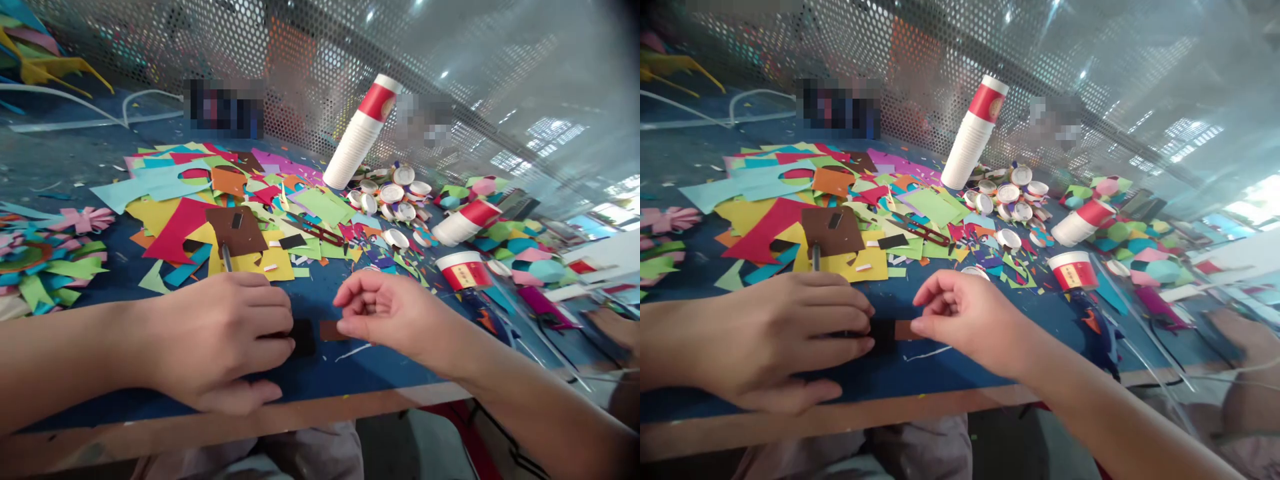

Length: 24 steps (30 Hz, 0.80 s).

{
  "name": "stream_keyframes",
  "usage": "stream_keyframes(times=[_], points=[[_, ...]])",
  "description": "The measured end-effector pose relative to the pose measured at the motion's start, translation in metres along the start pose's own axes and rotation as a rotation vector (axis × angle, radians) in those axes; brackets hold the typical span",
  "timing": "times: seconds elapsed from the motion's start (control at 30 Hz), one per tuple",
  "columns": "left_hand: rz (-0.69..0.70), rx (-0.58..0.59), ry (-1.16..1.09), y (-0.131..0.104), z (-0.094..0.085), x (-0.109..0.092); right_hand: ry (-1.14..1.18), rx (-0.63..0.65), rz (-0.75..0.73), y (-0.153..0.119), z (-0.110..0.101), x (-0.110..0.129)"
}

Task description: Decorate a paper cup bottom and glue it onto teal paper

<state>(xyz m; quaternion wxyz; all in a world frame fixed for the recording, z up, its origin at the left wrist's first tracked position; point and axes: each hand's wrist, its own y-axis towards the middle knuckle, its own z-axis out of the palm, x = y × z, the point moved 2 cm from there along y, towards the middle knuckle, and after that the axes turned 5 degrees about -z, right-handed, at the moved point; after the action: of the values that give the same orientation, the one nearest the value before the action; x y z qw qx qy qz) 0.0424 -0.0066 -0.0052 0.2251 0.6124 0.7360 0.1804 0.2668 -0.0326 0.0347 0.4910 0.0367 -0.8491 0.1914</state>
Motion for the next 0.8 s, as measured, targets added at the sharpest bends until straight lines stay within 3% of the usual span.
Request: stream_keyframes(times=[0.1, 0.37, 0.8], points=[[0.075, 0.079, -0.035, 0.001, 0.000, 0.001, 0.036, -0.008, 0.060, -0.002, 0.007, -0.012], [0.116, 0.093, 0.020, 0.000, -0.002, -0.001, -0.009, -0.049, 0.097, 0.002, 0.016, -0.015], [0.098, 0.162, -0.050, 0.002, -0.003, -0.003, -0.049, -0.066, 0.113, 0.003, 0.018, -0.019]])
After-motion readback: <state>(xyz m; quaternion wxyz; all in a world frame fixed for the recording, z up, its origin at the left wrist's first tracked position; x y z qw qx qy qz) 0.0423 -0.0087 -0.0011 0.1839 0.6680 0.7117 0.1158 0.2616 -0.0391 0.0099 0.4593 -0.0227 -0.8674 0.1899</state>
